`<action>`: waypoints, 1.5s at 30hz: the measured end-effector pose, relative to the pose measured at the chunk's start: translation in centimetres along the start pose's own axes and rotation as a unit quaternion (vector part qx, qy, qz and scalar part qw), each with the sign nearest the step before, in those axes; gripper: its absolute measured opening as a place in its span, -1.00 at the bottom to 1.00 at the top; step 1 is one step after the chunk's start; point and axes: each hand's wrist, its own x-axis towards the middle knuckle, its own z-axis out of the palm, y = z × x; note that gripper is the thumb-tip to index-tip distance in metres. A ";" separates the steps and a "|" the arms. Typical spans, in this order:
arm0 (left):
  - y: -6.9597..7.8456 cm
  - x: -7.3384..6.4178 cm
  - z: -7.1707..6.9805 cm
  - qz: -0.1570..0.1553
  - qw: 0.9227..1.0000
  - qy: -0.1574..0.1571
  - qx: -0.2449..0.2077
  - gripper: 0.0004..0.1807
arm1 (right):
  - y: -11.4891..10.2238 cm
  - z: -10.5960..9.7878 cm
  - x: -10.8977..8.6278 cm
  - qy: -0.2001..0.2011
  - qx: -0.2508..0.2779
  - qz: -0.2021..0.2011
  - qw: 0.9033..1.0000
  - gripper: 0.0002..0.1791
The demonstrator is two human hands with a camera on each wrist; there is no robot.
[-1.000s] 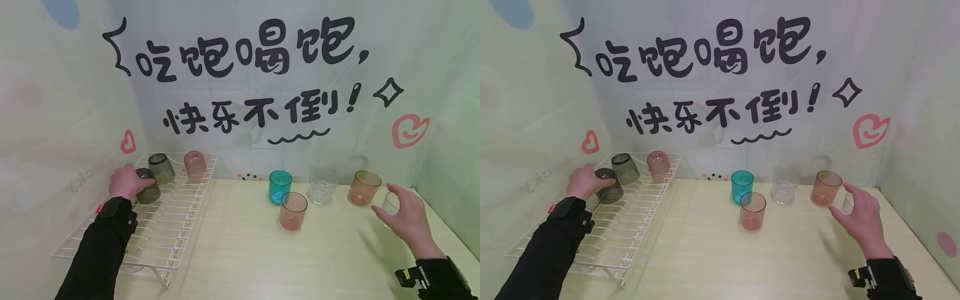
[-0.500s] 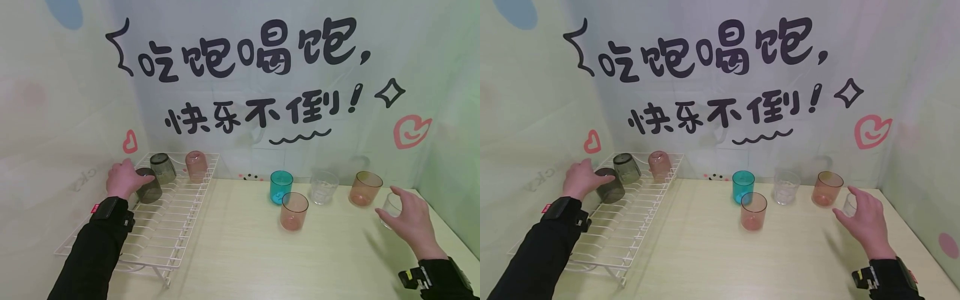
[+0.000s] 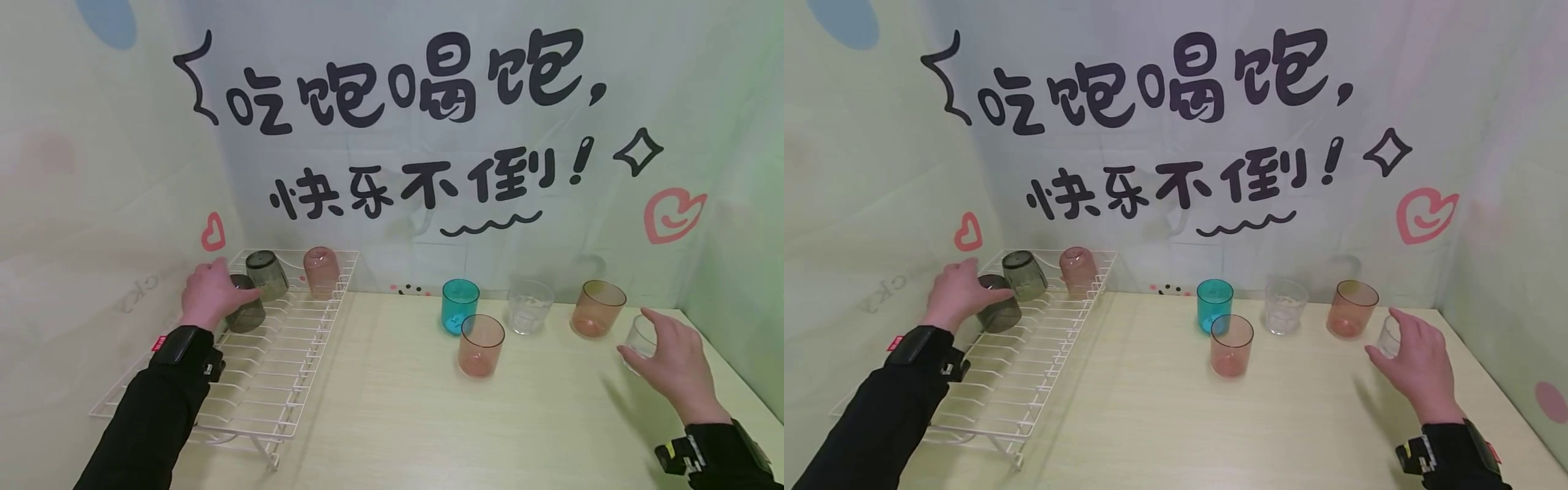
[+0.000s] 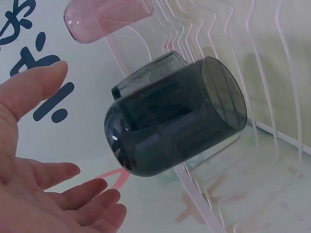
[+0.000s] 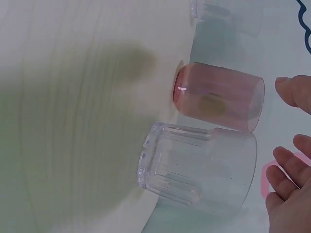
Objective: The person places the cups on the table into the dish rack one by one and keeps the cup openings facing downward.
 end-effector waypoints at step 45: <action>5.2 -1.6 -0.3 0.079 0.996 -0.042 -0.010 0.04 | 2.0 1.6 -0.6 -0.021 -0.068 -0.016 0.997 -0.34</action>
